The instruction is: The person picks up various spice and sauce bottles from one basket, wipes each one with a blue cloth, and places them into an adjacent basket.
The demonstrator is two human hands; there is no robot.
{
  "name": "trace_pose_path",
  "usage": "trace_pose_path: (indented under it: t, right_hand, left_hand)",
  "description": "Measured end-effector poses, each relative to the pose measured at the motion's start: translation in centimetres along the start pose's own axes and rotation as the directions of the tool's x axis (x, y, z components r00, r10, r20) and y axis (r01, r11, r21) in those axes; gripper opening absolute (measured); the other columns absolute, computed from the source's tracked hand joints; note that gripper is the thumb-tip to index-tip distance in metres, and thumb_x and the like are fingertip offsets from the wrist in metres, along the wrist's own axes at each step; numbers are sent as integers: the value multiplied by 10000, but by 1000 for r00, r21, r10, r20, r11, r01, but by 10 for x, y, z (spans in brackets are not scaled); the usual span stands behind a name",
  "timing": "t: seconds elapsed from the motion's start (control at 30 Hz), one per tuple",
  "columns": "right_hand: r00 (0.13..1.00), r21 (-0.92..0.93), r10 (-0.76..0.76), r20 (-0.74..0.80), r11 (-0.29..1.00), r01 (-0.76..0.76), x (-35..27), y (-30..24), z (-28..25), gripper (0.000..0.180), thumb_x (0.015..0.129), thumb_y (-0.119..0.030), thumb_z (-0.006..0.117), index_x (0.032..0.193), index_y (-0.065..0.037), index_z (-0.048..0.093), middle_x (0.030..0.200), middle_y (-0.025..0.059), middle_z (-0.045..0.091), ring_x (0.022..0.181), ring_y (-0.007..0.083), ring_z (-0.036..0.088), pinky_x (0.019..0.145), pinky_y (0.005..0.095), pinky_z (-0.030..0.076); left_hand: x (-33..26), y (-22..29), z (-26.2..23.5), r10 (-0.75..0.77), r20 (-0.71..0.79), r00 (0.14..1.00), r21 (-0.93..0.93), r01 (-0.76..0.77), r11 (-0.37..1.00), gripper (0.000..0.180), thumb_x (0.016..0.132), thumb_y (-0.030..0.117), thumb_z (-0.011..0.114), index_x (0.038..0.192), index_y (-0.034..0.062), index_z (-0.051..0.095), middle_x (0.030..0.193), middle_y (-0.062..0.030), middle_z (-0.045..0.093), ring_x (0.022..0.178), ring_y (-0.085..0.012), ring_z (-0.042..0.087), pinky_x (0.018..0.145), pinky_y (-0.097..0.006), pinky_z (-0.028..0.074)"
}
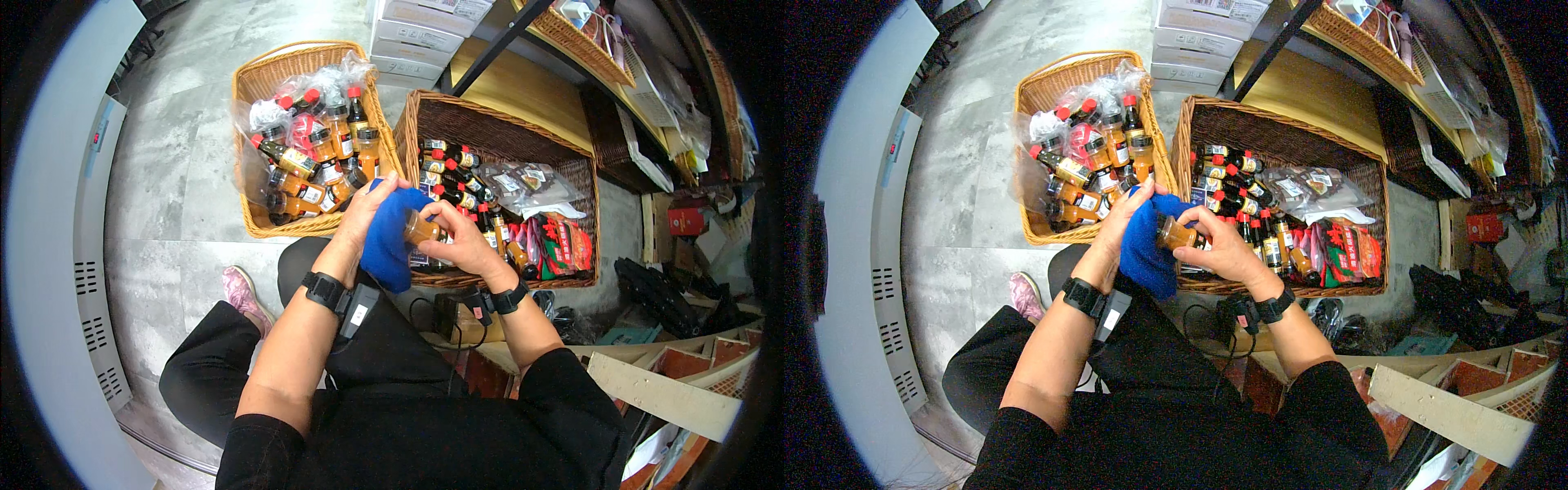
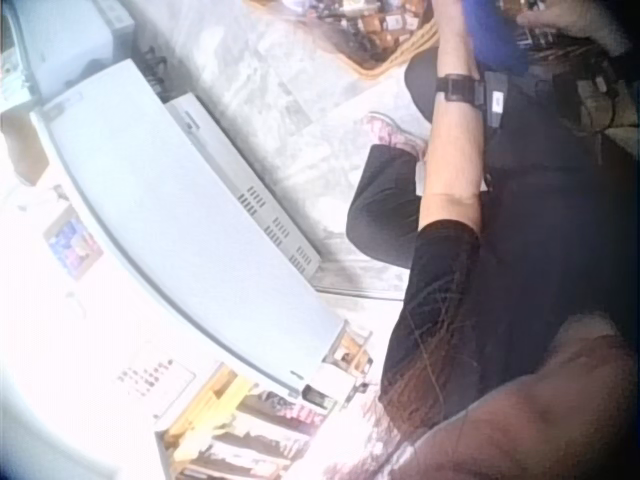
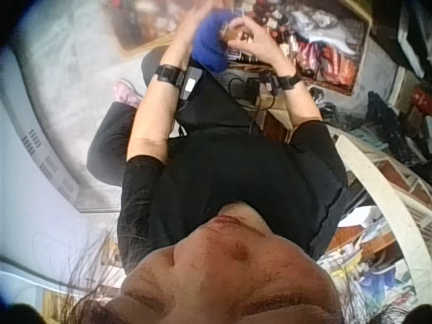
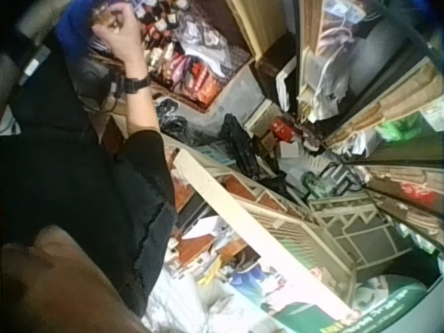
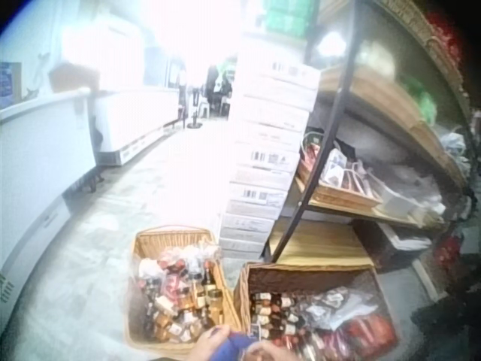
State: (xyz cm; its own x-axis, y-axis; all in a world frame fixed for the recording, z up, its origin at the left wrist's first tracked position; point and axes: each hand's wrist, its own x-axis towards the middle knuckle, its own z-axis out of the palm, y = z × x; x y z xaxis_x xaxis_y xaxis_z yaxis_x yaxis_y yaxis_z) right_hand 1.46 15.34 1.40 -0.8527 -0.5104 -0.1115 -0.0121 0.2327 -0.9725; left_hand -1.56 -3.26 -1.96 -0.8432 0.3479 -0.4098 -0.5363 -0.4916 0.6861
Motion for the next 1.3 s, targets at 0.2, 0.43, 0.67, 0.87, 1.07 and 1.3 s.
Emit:
trace_pose_path:
  t: [0.2, 0.43, 0.67, 0.87, 1.07, 1.3]
  right_hand:
    - [977, 473, 187, -101, 873, -119, 18, 7, 27, 280, 895, -301, 534, 1017, -64, 445, 814, 0, 526, 748, 60, 484, 676, 218, 407]
    - [945, 6, -34, -327, 999, 38, 45, 23, 46, 271, 927, -251, 447, 1073, -23, 448, 933, 111, 543, 864, 182, 529, 763, 300, 419]
    - [878, -220, -156, -452, 974, 59, 42, 7, 61, 338, 941, -307, 401, 1086, -3, 430, 978, 128, 537, 900, 226, 530, 818, 325, 411]
    - [958, 707, 283, -47, 687, -168, 44, 2, 34, 325, 950, -379, 376, 1028, -86, 494, 796, 15, 578, 645, 88, 556, 536, 236, 453]
    - [915, 800, 386, 120, 508, -320, 40, 1, 29, 423, 930, -455, 367, 1107, -95, 500, 891, 25, 615, 710, 130, 608, 514, 277, 499]
    - [926, 240, 226, -304, 958, -155, 44, -2, 48, 365, 946, -387, 363, 1022, -51, 485, 819, 51, 551, 663, 138, 561, 526, 310, 491]
  left_hand:
    - [4, -8, -2, 75, -83, 994, -205, -91, 974, 480, 884, 508, 448, 1097, 82, 507, 927, -60, 590, 787, -133, 574, 690, -260, 487]
    - [-9, 3, 8, 353, -195, 915, 122, -334, 935, 570, 783, 304, 684, 1218, 60, 409, 1010, -72, 537, 864, -126, 537, 753, -258, 460]
    - [-9, 6, 3, 400, -294, 868, 59, -401, 914, 513, 756, 235, 715, 1152, 45, 450, 935, -48, 564, 813, -120, 554, 732, -255, 465]
    - [-9, 4, 0, 258, -191, 947, -38, -270, 962, 445, 769, 270, 701, 1109, 65, 500, 944, -36, 569, 820, -110, 552, 722, -255, 462]
    - [-13, 7, 2, 156, -26, 987, -151, -158, 976, 380, 780, 271, 681, 1072, 74, 538, 945, -46, 594, 822, -133, 574, 710, -276, 480]
    - [-12, 7, -1, 208, -127, 970, -76, -219, 973, 315, 807, 288, 653, 1025, 78, 565, 888, -24, 597, 754, -109, 568, 673, -259, 478]
